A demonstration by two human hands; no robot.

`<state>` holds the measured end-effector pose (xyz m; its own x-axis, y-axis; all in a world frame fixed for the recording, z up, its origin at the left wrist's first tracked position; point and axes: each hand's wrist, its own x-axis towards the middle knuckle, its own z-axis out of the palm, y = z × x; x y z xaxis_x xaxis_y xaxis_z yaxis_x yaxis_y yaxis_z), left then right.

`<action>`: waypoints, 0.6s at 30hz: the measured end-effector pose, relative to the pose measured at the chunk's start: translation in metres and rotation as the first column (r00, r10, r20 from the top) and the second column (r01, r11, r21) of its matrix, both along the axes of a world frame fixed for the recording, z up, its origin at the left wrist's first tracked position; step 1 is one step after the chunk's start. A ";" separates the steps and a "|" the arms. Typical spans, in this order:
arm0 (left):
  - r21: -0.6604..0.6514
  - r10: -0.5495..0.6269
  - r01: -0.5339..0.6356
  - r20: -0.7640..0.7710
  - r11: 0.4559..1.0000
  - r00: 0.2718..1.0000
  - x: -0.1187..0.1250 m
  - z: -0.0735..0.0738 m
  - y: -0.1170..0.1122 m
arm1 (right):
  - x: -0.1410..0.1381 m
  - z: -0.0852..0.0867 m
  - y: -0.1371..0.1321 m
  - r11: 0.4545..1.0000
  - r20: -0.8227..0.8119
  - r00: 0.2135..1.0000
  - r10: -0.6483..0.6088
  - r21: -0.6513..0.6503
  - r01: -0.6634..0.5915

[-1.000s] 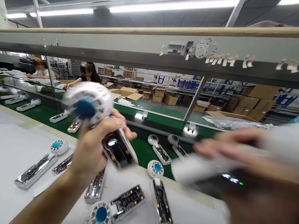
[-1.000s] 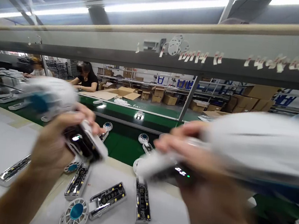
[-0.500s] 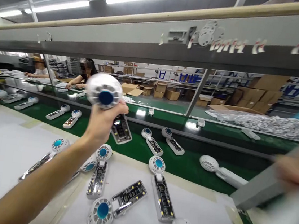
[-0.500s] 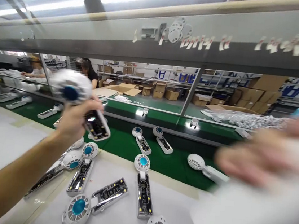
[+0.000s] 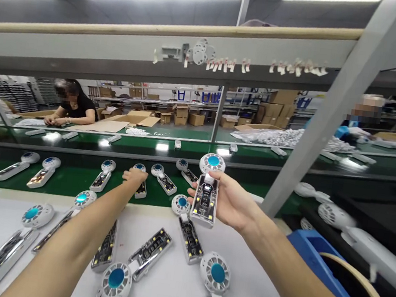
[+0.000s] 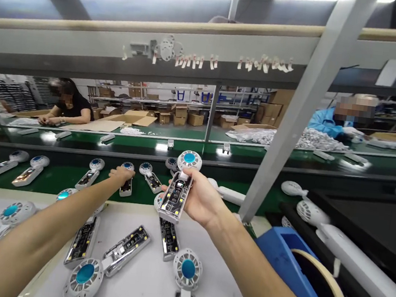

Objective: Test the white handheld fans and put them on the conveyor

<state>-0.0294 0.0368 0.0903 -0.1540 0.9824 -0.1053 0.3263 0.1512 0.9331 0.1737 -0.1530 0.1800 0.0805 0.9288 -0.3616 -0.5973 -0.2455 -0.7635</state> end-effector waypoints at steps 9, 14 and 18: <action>-0.144 -0.035 0.027 -0.058 0.989 0.998 0.049 -0.030 0.033 | 0.016 0.001 -0.044 0.929 0.272 0.962 0.000 0.355 -0.100; -0.195 0.001 0.005 0.033 0.981 0.999 0.058 -0.025 0.021 | 0.021 0.003 -0.061 0.882 0.343 0.939 -0.026 0.450 -0.140; -0.166 -0.003 0.031 0.169 0.986 0.986 0.046 -0.013 0.012 | 0.028 0.005 -0.074 0.814 0.376 0.924 -0.070 0.557 -0.165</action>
